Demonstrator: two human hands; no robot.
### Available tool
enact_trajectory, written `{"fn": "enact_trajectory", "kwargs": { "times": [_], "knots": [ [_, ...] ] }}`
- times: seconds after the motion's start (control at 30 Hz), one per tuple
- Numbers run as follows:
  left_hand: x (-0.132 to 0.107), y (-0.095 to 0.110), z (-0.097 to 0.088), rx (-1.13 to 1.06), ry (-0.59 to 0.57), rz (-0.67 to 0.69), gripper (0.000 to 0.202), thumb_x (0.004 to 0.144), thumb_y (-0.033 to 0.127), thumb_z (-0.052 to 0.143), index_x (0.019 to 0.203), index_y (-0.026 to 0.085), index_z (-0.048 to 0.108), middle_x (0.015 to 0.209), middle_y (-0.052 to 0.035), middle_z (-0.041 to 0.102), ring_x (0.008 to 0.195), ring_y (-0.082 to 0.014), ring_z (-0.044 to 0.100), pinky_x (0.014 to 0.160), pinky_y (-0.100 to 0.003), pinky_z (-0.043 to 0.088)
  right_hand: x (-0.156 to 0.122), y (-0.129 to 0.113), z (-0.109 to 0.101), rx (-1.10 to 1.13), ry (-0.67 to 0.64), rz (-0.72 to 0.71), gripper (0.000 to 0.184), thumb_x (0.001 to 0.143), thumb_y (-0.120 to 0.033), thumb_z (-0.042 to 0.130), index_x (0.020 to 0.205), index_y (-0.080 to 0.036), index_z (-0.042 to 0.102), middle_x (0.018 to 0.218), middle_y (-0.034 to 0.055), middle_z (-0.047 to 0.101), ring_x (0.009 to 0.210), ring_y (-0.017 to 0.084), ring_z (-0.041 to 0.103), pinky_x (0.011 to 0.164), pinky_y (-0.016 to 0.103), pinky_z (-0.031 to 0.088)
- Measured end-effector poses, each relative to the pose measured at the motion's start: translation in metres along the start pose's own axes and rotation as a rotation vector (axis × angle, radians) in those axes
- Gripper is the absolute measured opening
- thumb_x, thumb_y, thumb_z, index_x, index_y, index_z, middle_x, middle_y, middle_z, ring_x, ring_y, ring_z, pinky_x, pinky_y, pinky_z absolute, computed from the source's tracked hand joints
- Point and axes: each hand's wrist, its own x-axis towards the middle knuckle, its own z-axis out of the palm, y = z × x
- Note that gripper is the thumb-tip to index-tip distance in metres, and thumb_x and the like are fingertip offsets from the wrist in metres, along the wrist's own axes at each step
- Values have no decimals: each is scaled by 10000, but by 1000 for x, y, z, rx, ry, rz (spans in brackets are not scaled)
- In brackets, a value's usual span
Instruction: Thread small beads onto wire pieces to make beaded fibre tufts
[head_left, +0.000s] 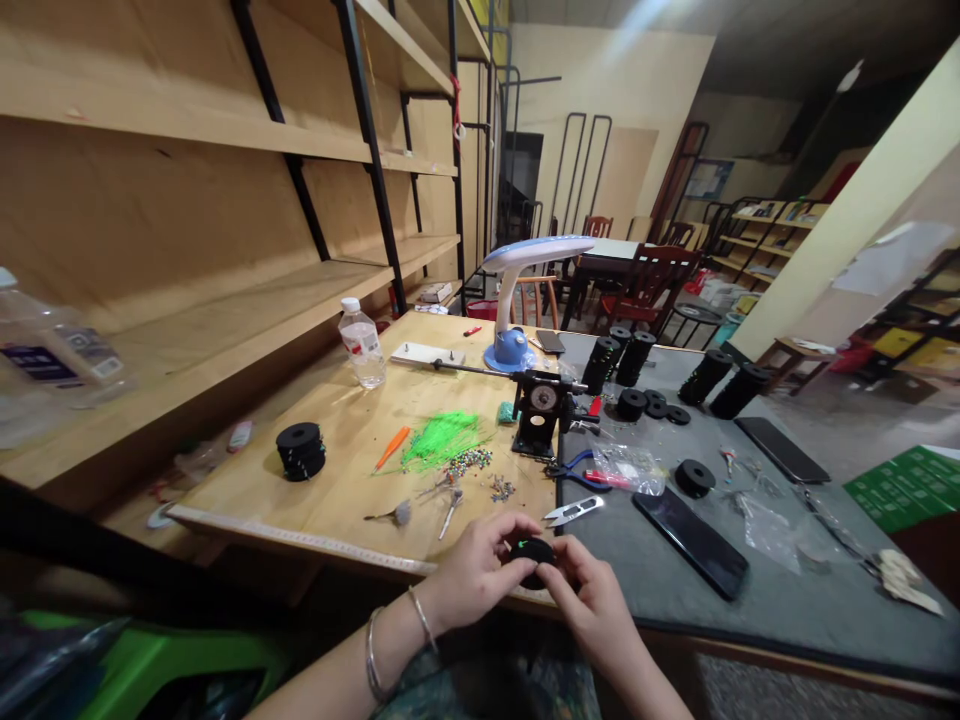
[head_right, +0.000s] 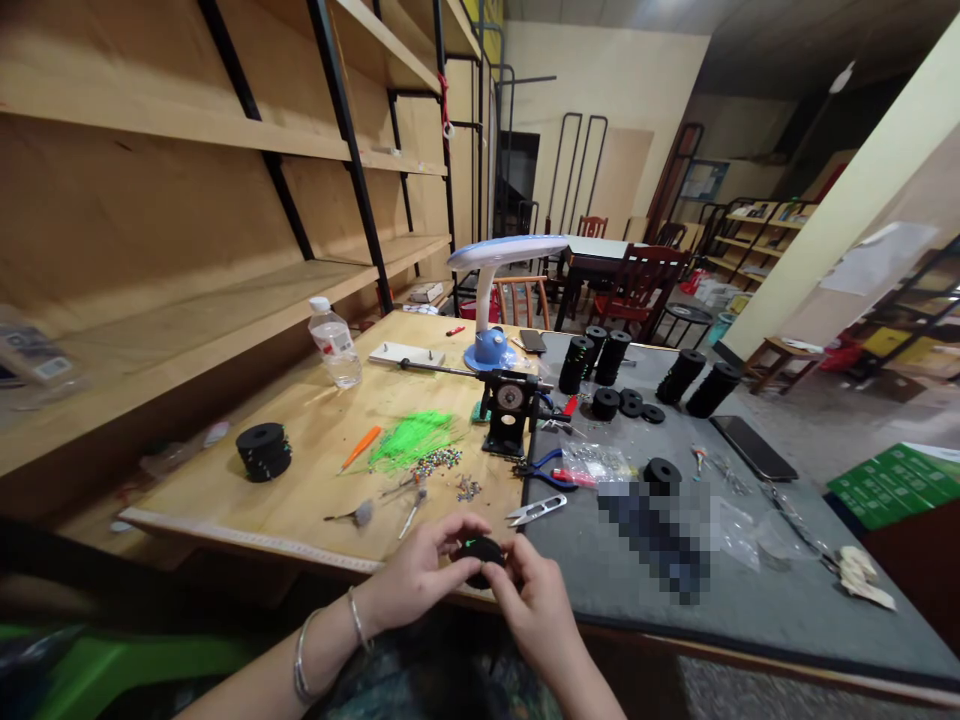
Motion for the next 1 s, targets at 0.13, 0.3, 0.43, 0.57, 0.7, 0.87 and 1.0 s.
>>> {"fn": "enact_trajectory", "kwargs": {
  "times": [0.13,0.3,0.43,0.57,0.7,0.87,1.0],
  "knots": [
    [0,-7,6,-87,58,-45,132,807,202,633,935,178,609,891,-45,651,837,-190,606,739,-274,450,-2,-1,2,-47,-39,9,203,856,-360,586,894,-165,625,583,-52,477,547,128,431,520,221,332],
    [-4,-20,12,-254,123,-96,176,778,240,686,873,173,555,827,-15,596,813,-171,584,741,-269,442,-4,1,7,-70,1,12,204,847,-360,581,850,-159,618,585,-45,478,552,133,438,516,222,329],
    [-6,-29,14,-355,145,-93,227,771,287,708,862,174,534,835,-9,573,830,-163,559,761,-275,441,-6,5,12,-72,6,8,197,868,-350,559,876,-162,616,623,-24,537,570,139,475,533,219,361],
    [-7,-33,16,-425,169,-105,256,748,286,732,865,180,531,806,14,554,800,-141,528,738,-257,429,-8,8,16,-21,14,-23,207,899,-348,521,939,-169,619,733,22,632,658,173,566,604,229,424],
    [-9,-35,21,-455,228,-125,226,732,243,743,837,171,556,790,20,558,784,-126,513,735,-241,408,-9,12,21,9,27,-42,223,898,-337,536,1013,-173,633,806,44,674,715,196,604,642,241,451],
    [-11,-42,31,-602,250,-153,236,718,231,752,858,174,570,826,4,591,826,-144,528,788,-271,414,-10,15,23,25,61,-53,204,872,-331,576,968,-166,648,763,33,665,673,185,586,600,236,449],
    [-11,-46,35,-618,209,-184,231,728,236,740,873,170,573,869,-16,609,865,-162,546,823,-293,417,-12,11,16,-54,83,-75,135,875,-288,558,890,-175,629,721,15,644,644,169,577,570,221,430]
  ]
}}
